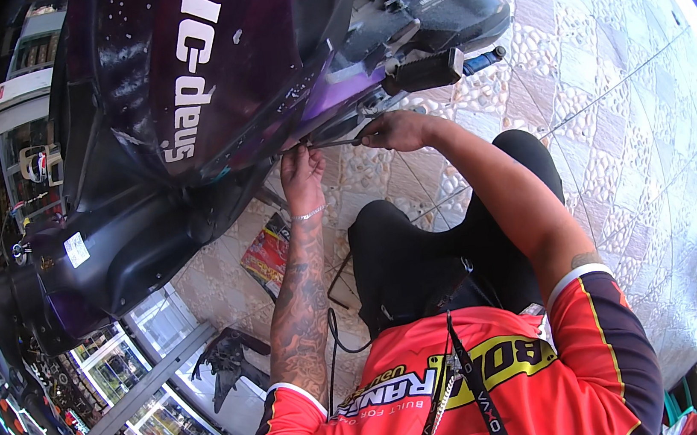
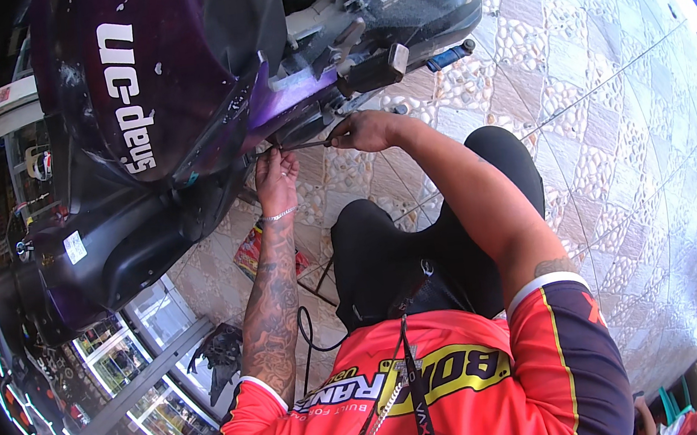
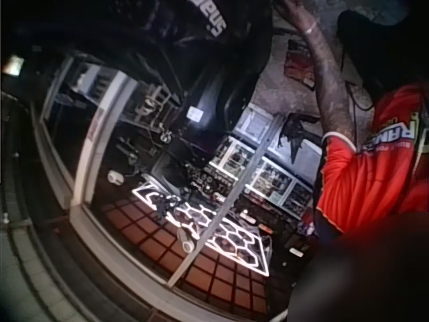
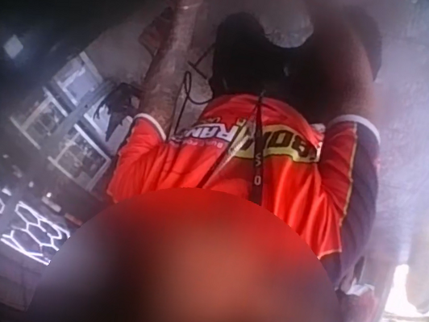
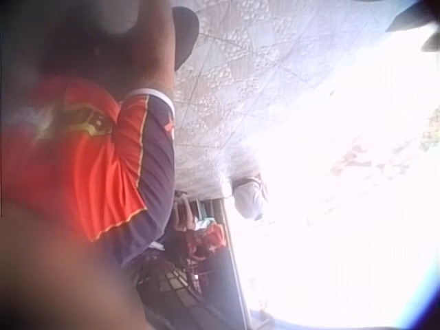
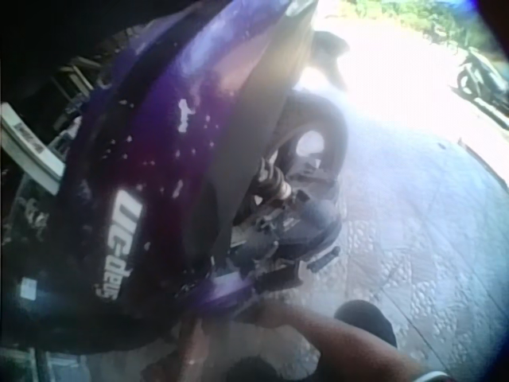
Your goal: The person kneels beside a purple scooter and uses a screwdriver to remove and reinstall screws on the side fairing. They handle the fairing and fasteners, then stand briefly before resuming work on the same area.
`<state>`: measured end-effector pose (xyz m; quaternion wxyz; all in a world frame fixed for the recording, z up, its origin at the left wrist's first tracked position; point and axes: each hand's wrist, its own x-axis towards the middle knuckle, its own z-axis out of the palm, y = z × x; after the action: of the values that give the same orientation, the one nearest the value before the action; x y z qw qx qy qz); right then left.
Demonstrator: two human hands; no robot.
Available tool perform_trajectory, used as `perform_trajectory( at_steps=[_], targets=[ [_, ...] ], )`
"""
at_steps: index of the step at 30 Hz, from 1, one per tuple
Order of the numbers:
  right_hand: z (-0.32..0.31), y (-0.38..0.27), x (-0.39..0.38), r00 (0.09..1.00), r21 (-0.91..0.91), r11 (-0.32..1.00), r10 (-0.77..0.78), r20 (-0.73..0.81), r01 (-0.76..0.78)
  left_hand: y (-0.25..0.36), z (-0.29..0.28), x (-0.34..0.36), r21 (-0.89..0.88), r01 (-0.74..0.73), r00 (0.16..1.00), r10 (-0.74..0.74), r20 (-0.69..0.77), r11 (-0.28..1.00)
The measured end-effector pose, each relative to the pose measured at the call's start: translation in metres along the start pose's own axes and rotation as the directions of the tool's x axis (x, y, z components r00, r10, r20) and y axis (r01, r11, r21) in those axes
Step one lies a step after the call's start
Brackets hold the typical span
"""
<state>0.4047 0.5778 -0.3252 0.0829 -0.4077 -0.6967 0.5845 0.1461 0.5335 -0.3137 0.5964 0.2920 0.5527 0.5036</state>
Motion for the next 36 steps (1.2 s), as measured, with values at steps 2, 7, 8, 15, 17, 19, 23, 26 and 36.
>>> perform_trajectory(
  at_steps=[2,7,8,15,17,19,23,26,36],
  targets=[
    [0.000,0.001,0.001,1.000,0.024,1.000,0.014,0.009,-0.014,-0.001,-0.002,0.001,-0.001,0.027,0.999,-0.027,-0.024,1.000],
    [0.003,0.005,0.004,1.000,0.033,0.999,-0.014,-0.009,0.014,-0.004,-0.007,0.004,-0.008,0.012,1.000,-0.012,-0.009,1.000],
    [0.003,0.006,0.005,1.000,0.014,1.000,-0.014,-0.012,0.014,-0.004,-0.007,0.005,-0.003,0.006,1.000,-0.006,-0.012,1.000],
    [0.000,0.008,0.009,0.985,0.276,0.960,-0.003,0.174,-0.045,-0.005,-0.009,0.004,-0.020,0.007,1.000,-0.007,-0.016,1.000],
    [-0.001,0.010,0.011,0.958,0.390,0.906,0.050,0.283,-0.162,-0.004,-0.010,0.004,-0.034,0.008,1.000,-0.008,-0.008,0.999],
    [-0.003,0.012,0.015,0.934,0.450,0.868,0.045,0.354,-0.213,-0.003,-0.012,0.004,-0.024,0.008,1.000,-0.008,0.000,1.000],
    [0.002,0.016,0.022,0.916,0.355,0.910,0.059,0.396,-0.212,-0.003,-0.011,0.004,-0.017,0.015,1.000,-0.016,-0.012,1.000],
    [0.020,0.011,0.020,0.945,-0.311,0.932,-0.257,-0.203,0.187,-0.001,-0.008,0.005,-0.024,0.020,0.999,-0.020,-0.028,1.000],
    [0.034,-0.005,-0.002,0.959,-0.345,0.937,-0.143,-0.246,0.051,-0.004,-0.012,0.006,-0.066,0.012,1.000,-0.010,0.030,0.998]
  ],
)
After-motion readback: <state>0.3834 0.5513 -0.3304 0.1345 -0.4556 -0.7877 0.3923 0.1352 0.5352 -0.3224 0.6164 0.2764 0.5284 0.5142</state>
